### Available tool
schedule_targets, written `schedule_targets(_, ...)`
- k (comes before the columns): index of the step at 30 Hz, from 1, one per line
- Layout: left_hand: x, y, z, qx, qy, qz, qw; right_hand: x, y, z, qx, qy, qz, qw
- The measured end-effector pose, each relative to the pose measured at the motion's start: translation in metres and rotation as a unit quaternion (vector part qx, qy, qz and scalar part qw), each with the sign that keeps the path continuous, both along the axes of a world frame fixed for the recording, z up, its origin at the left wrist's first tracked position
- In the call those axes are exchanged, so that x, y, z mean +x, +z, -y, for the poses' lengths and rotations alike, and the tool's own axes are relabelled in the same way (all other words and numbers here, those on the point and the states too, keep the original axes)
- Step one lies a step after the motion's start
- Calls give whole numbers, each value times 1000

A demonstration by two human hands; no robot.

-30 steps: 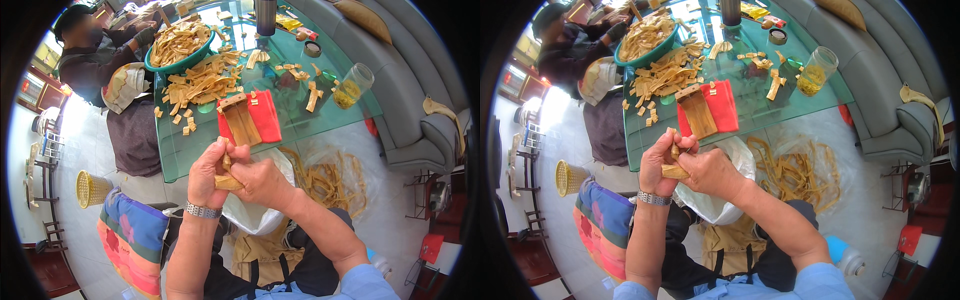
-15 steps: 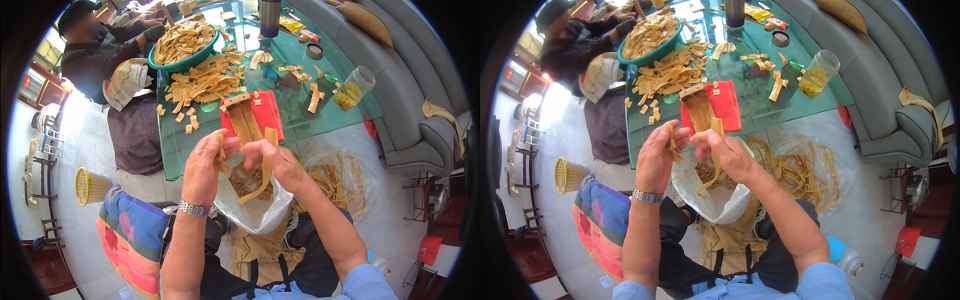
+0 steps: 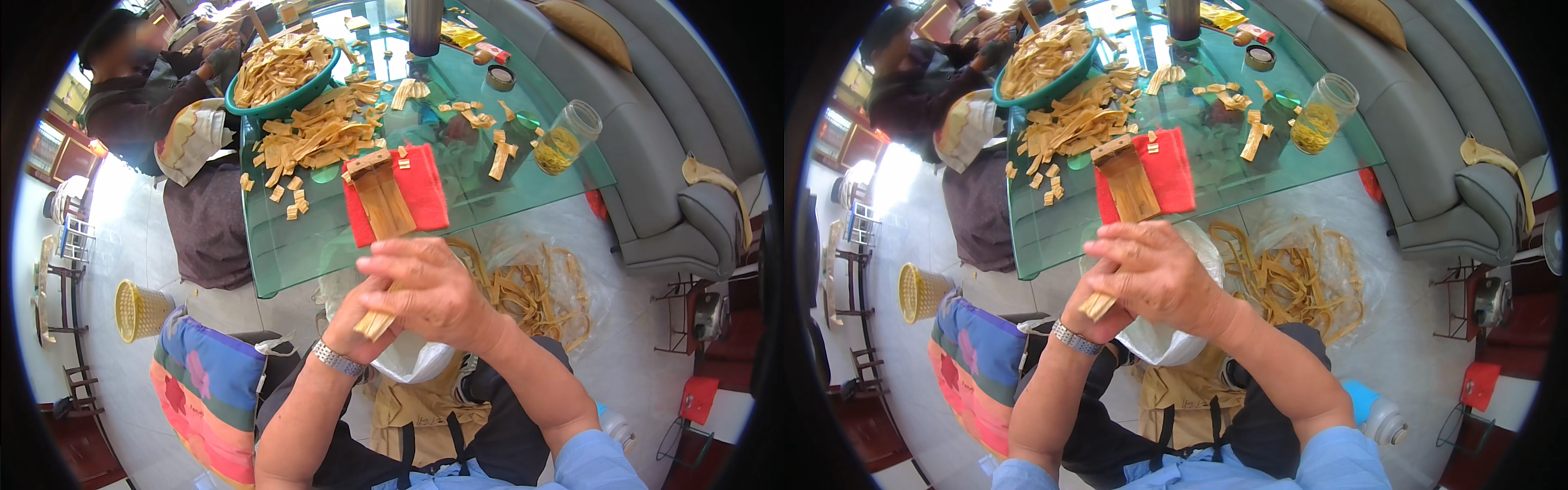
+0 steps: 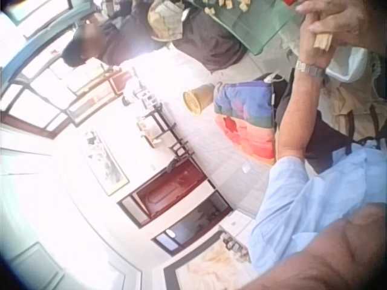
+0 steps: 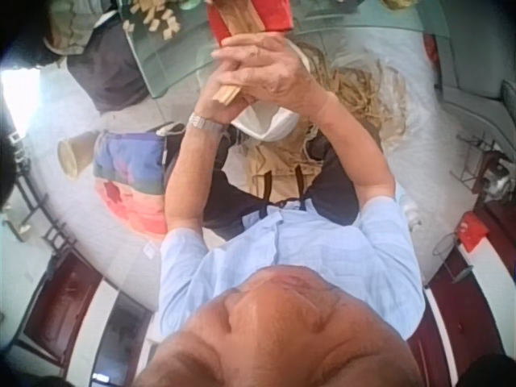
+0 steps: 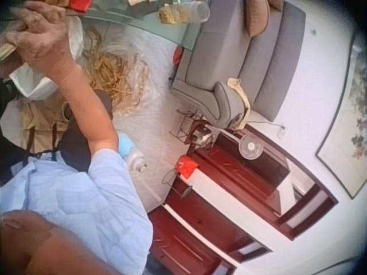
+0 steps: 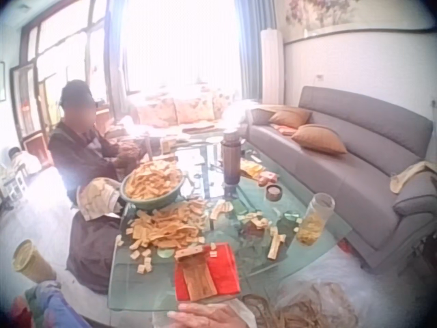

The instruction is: The person sits on the floor and repeatedly picks up dried yellow strips from a pile on the table, tears them into smaller pieces by hand, and places them into a white bag. Another person is visible in the background performing a similar task.

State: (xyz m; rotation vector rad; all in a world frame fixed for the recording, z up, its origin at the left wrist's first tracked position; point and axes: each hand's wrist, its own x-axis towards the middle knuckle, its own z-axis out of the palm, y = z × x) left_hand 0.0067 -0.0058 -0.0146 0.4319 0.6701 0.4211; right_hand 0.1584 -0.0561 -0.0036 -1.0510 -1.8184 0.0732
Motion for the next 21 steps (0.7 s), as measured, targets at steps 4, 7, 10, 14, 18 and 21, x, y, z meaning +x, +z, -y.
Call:
schedule_targets(4,-4,3,-9,11,14,90,996,1,6,6,28,-3,17,999)
schedule_targets(7,4,14,-12,-60,-26,121,990,-2,3,12,19,31,12,999)
schedule_targets(10,6,0,-9,-113,-57,100,987,-8,1,18,8,60,5,998)
schedule_targets(14,9,20,-4,-79,-36,24,996,-8,-2,22,12,78,18,997)
schedule_targets(18,3,20,2,-9,-21,8,1000,-15,2,24,38,108,23,993)
schedule_targets(21,-5,12,-3,49,-56,28,997,-16,0,25,27,138,13,990)
